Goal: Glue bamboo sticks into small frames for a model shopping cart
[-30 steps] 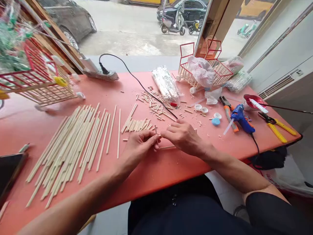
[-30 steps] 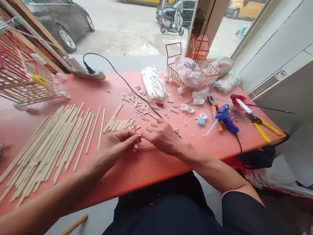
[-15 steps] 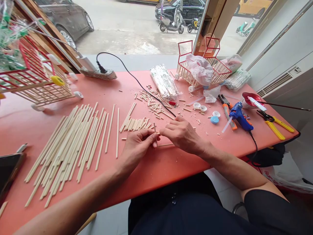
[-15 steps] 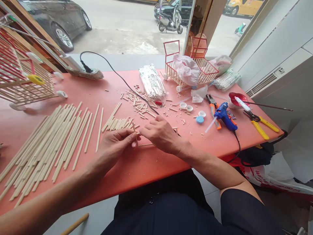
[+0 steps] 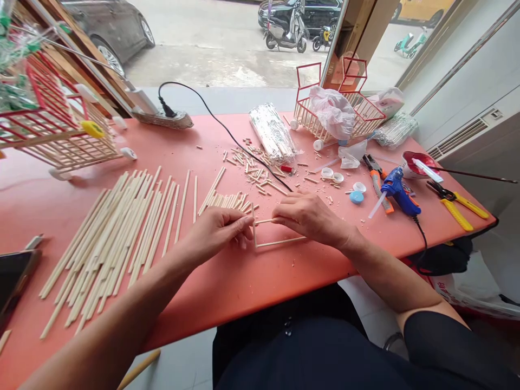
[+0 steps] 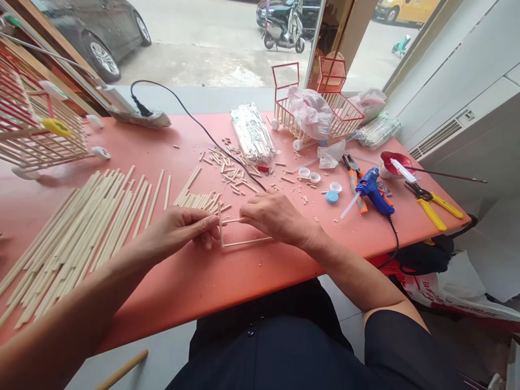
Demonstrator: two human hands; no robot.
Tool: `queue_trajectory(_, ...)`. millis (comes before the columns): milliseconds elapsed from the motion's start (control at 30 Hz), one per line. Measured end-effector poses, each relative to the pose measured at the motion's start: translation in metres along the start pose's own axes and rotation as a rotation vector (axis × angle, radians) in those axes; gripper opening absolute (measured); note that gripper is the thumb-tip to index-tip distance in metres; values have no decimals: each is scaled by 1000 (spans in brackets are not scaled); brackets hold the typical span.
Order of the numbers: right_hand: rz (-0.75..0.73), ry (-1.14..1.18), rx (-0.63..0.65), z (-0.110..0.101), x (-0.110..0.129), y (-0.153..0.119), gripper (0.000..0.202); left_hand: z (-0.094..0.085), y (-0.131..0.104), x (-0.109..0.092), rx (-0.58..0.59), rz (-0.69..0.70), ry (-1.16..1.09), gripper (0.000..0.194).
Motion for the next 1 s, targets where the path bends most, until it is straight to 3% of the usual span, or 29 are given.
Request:
queue_trajectory(167,-25,20,81,9,8,1,30,-21,-13,-19,-236,34,380,38)
queue_trajectory(333,-12,43,89,11,10,1,29,-20,-19,-30,-290,114,561,28)
queue_trajectory(433,34,82,-9,-1,2,-1,30,-13,-20,-34,-304,267,685,21)
queue_trajectory(567,139,106,-110,-23,-16,-7,24,11,-25,-40,-224,583,910,16)
queue_trajectory(667,188,113,14,-27,-23,-10,21,27,-28,-38,-178,685,1040,27)
queue_trajectory(833,168,92,218,-20,-14,-17,34,33,-26,-32,-142,611,1141,55)
queue_trajectory(1000,88,126,355,-9,0,-24,35,28,-23,-28,-110,535,1140,52)
Point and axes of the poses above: each hand's wrist, its own y-axis towards the middle knuckle, its own z-axis out of the palm, x = y × z, the point moved 6 cm from there along y, towards the middle knuckle, and after that the axes turned 8 degrees about x, right-handed, at the moved point
